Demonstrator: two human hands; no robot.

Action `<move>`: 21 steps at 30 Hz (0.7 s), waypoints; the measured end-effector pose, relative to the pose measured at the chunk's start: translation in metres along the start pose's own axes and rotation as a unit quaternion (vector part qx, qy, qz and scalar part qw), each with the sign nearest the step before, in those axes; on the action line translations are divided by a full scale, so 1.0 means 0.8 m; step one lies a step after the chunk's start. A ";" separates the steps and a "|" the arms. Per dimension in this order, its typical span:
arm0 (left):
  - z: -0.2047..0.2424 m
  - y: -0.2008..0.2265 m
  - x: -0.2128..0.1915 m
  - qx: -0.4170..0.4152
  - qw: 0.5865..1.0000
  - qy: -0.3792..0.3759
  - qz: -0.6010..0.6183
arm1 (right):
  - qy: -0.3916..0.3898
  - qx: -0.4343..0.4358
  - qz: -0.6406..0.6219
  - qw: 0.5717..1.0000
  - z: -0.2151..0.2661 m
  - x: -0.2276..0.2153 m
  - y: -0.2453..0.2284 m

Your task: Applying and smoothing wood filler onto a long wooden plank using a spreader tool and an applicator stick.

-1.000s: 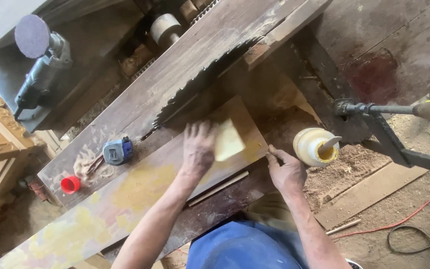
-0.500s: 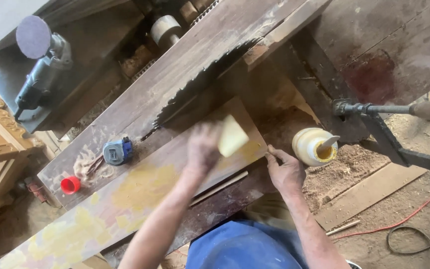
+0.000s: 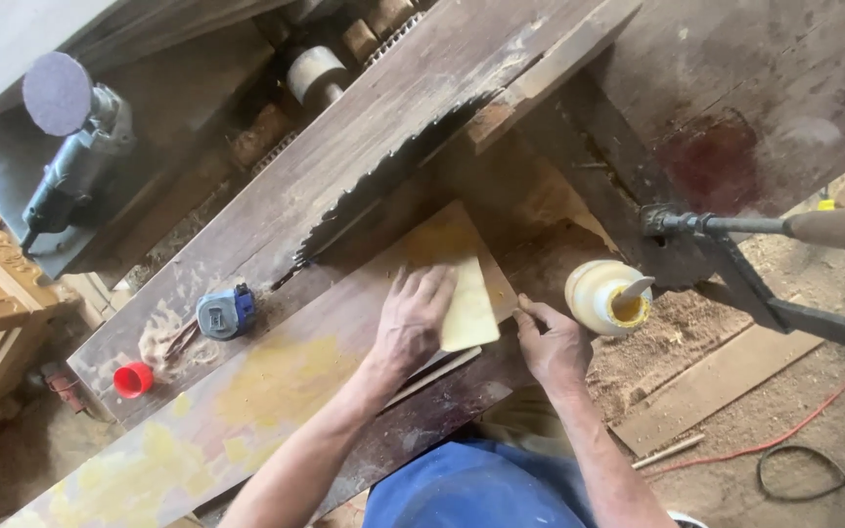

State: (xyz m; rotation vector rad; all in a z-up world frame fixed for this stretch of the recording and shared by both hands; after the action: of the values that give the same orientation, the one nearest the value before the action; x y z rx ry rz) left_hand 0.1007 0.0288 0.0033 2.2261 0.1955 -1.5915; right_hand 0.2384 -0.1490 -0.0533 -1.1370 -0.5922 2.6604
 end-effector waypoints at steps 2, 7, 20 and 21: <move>-0.001 -0.015 -0.002 0.009 0.997 -0.039 0.062 | -0.001 0.003 0.007 1.000 -0.001 0.003 0.003; -0.013 -0.025 0.017 -0.019 1.000 -0.010 0.007 | 0.000 0.002 0.011 1.000 -0.001 0.007 0.004; 0.004 -0.009 0.015 -0.004 0.986 -0.106 0.129 | 0.008 -0.016 -0.002 1.000 0.005 -0.002 -0.008; 0.023 -0.006 0.014 -0.005 0.986 -0.106 0.129 | 0.007 -0.017 -0.002 1.000 0.003 -0.001 -0.005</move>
State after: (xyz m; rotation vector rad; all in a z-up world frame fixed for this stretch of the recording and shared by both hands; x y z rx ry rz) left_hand 0.0867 0.0246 -0.0134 1.9629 -0.1386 -1.6616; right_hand 0.2369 -0.1465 -0.0494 -1.1604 -0.6378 2.6466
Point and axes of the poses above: each hand's wrist, its own z-axis away from the middle knuckle, its own x-axis out of the palm, y = z × x, the point moved 10 cm from there along -z, towards the middle knuckle, and after that the axes turned 1 degree about y, right-handed, at the moved point
